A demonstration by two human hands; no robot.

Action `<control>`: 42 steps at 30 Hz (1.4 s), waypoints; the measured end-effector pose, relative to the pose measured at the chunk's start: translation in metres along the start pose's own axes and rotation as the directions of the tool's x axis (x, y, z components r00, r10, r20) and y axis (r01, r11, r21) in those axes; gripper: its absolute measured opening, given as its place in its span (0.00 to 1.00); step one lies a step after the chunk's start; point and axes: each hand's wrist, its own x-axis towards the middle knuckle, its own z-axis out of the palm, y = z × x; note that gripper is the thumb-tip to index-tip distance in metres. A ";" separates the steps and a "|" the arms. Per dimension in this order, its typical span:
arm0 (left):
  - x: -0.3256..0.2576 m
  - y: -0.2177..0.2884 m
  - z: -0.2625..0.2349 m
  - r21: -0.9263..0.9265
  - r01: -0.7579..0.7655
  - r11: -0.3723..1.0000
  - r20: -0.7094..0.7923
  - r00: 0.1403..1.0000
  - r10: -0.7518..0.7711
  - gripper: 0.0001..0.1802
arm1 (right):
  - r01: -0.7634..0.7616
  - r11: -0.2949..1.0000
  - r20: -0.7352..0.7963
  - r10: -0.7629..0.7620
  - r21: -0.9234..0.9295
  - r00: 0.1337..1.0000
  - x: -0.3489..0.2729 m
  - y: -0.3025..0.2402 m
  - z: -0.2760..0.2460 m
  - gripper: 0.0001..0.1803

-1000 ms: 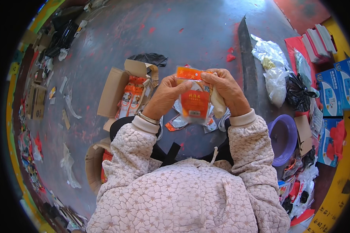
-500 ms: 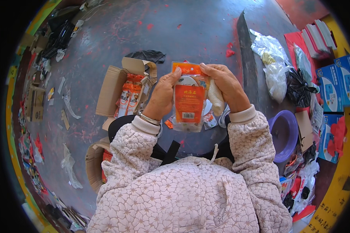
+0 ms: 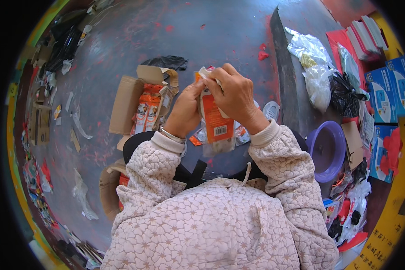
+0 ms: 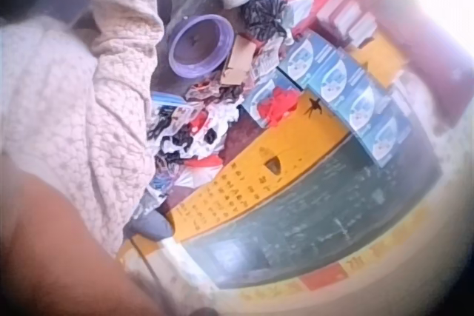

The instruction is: The person sits on the floor and wipes the surface of multiple snack packages with a white cloth. They pick up each package, wipe it, and place it into a cardboard box.

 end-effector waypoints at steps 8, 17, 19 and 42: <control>-0.003 0.005 0.001 -0.041 0.063 0.997 -0.003 0.998 -0.063 0.17 | -0.279 0.935 -0.153 0.250 -0.218 0.956 0.016 0.074 -0.006 0.12; 0.014 -0.013 -0.008 -0.229 0.066 0.971 0.062 0.997 -0.053 0.18 | -0.162 0.984 -0.075 0.168 0.071 0.983 0.014 0.021 0.017 0.08; 0.022 -0.011 -0.022 -0.334 0.116 0.935 -0.004 0.992 -0.124 0.18 | -0.068 0.975 -0.002 0.069 -0.214 0.998 0.003 -0.002 0.039 0.07; 0.010 0.037 -0.019 -0.303 -0.086 0.949 -0.064 0.995 0.070 0.23 | -0.635 0.677 0.416 0.490 0.372 0.766 0.015 0.032 -0.049 0.20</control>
